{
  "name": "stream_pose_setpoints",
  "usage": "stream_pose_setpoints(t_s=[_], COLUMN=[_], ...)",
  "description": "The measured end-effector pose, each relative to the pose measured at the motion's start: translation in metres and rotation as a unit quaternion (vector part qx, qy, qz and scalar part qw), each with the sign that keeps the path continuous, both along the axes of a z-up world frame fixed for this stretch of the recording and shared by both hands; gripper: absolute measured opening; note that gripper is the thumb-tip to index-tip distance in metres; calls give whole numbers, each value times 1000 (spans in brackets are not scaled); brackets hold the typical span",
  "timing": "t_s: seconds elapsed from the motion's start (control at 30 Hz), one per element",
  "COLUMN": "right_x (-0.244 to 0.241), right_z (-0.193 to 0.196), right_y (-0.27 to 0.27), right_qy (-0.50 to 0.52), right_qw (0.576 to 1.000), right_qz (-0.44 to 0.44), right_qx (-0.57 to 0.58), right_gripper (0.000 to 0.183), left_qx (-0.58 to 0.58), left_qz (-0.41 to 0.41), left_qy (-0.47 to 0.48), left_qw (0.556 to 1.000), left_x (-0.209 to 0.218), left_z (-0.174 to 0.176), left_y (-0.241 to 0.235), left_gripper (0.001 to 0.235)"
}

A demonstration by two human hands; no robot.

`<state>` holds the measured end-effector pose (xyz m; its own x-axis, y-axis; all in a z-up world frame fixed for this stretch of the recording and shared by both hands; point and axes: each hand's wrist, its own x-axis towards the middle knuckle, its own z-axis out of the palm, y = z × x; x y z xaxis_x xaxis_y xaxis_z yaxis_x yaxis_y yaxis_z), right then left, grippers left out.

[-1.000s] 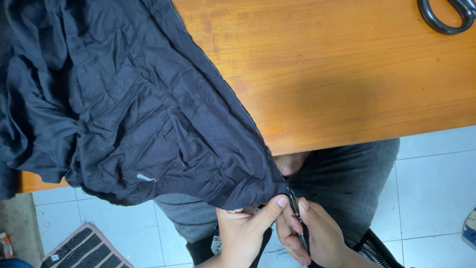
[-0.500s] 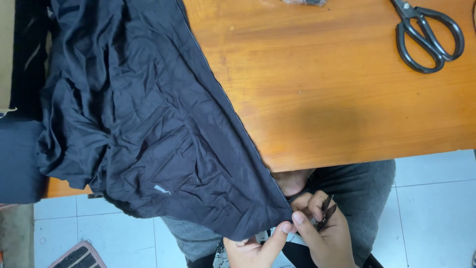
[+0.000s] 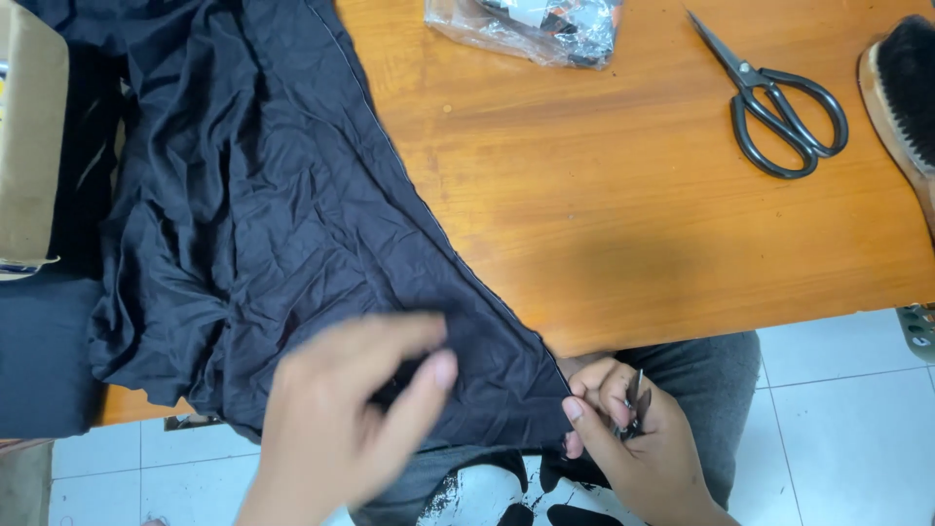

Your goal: The person uses a seam ripper to cut along the hem of a black garment laid on a wooden table. They adjust the fabric and continue cutting the seam along the edge.

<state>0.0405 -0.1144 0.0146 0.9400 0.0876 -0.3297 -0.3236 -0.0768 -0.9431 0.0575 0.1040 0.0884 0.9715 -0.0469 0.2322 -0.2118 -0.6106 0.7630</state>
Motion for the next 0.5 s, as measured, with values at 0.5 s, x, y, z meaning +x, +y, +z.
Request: stream_pose_setpoints(t_s=[0.5], right_x=[55], right_z=[10], right_y=[19], right_qy=[-163], right_qw=[942], right_qz=[24], right_qx=[-292], right_gripper=[12], left_qx=[336], left_qz=[-18], left_qy=[-102], left_qw=[936], left_x=[136], left_z=[-70], left_y=[49], left_gripper=[74])
